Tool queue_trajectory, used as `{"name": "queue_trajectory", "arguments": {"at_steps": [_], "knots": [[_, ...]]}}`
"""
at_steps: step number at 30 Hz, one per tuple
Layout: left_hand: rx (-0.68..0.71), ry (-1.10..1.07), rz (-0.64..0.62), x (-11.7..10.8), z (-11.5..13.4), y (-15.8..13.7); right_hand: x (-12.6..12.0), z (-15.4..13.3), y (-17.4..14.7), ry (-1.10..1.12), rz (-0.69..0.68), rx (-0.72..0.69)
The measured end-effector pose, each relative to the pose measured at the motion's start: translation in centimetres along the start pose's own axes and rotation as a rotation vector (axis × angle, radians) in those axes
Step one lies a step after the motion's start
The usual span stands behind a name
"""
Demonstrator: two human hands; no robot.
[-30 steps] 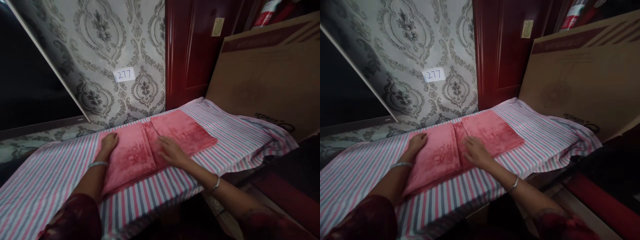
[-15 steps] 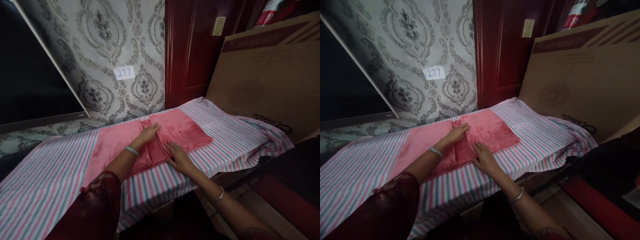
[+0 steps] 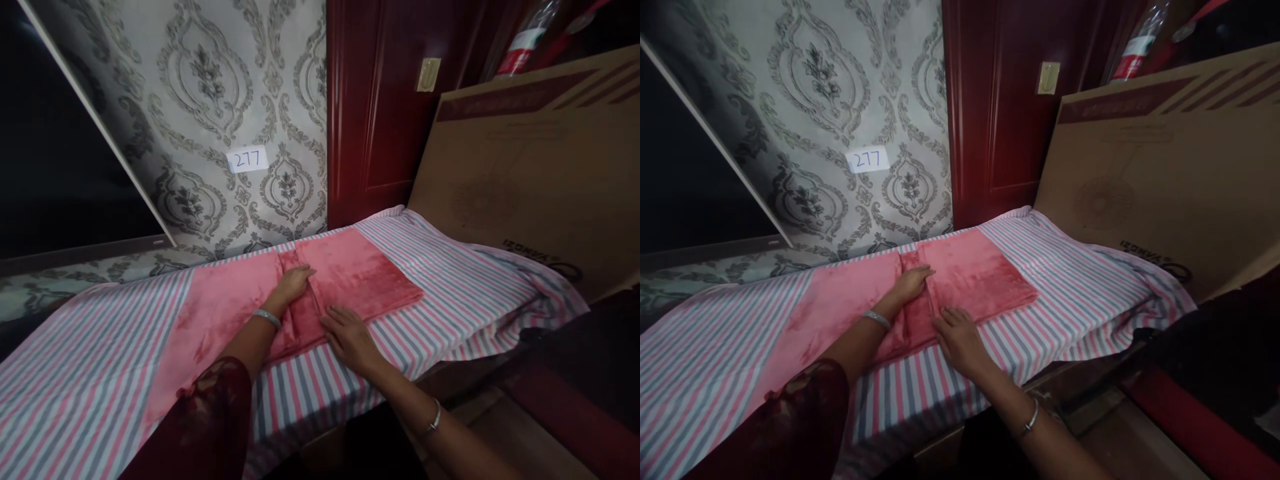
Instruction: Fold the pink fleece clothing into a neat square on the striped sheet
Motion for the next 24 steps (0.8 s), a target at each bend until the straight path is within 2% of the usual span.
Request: {"name": "queue_trajectory", "arguments": {"at_steps": [4, 7, 9, 12, 15, 19, 24], "knots": [[-0.014, 0.021, -0.029, -0.9, 0.6, 1.4, -2.0, 1.8, 1.7, 0.078, 0.022, 0.051], [-0.007, 0.043, -0.004, -1.4, 1.7, 1.7, -2.9, 3.8, 3.8, -0.033, 0.049, 0.156], [0.005, 0.049, 0.001, -1.0, 2.3, 1.2, -2.1, 4.6, 4.5, -0.137, -0.013, 0.201], [-0.014, 0.040, -0.037, 0.6, 2.1, -0.1, 0.6, 4.7, 4.2, -0.228, -0.158, 0.205], [-0.039, 0.018, -0.058, 2.0, 1.4, -0.9, 2.2, 4.5, 3.3, -0.255, -0.194, 0.199], [-0.043, -0.012, -0.070, 2.5, 0.8, -0.9, 2.3, 4.5, 3.0, -0.271, -0.200, 0.215], [-0.023, -0.034, -0.090, 2.2, 0.9, -0.1, 2.2, 4.7, 3.3, -0.298, -0.238, 0.224]]}}
Point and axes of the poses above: each hand's wrist, its own y-axis towards the middle knuckle, its own x-axis out of the palm, z = x × y, the point moved 6 cm from there along y, towards the middle knuckle, and after that the axes turned 12 degrees about -y, right-handed, at the moved point
